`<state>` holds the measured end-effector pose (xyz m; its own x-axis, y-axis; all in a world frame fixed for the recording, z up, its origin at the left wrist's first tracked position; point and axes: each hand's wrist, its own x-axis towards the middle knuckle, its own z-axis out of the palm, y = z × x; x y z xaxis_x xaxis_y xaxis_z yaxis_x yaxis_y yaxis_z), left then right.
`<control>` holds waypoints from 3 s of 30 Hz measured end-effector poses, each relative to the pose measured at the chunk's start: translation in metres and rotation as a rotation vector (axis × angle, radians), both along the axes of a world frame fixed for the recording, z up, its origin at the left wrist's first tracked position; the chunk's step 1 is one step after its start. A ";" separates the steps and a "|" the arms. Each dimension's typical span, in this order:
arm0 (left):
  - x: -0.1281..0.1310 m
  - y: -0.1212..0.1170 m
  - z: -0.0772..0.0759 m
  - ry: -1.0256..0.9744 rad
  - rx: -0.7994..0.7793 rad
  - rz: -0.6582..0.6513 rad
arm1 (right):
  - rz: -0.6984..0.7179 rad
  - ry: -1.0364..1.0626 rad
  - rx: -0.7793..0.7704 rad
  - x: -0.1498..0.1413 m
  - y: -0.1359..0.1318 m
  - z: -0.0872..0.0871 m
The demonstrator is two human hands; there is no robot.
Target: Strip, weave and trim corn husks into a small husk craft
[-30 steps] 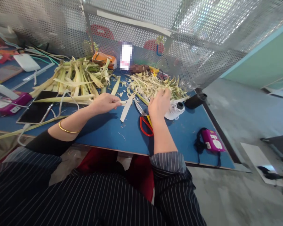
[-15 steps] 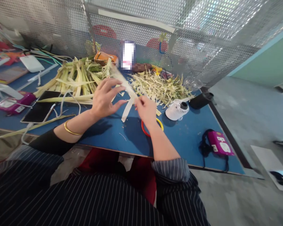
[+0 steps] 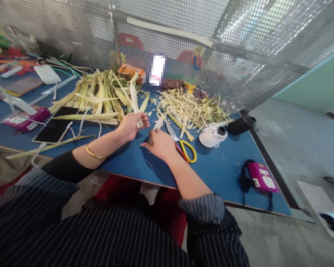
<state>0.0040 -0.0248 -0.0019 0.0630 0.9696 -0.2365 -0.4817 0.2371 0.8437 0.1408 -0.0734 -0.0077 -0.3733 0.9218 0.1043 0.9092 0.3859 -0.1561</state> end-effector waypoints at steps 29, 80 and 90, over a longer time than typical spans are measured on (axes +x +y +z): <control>0.000 -0.002 -0.010 0.102 -0.094 -0.121 | -0.311 0.855 0.456 0.014 0.002 0.008; 0.002 -0.021 0.007 0.218 0.078 -0.592 | -0.519 1.532 0.131 0.070 0.097 0.072; 0.000 -0.007 -0.003 -0.110 -0.254 -0.291 | 0.395 -0.066 0.501 -0.110 0.137 0.054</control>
<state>0.0044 -0.0313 -0.0046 0.3648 0.8190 -0.4429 -0.4482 0.5714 0.6875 0.0313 0.0635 0.0465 -0.6953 0.5587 0.4521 0.6850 0.7056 0.1814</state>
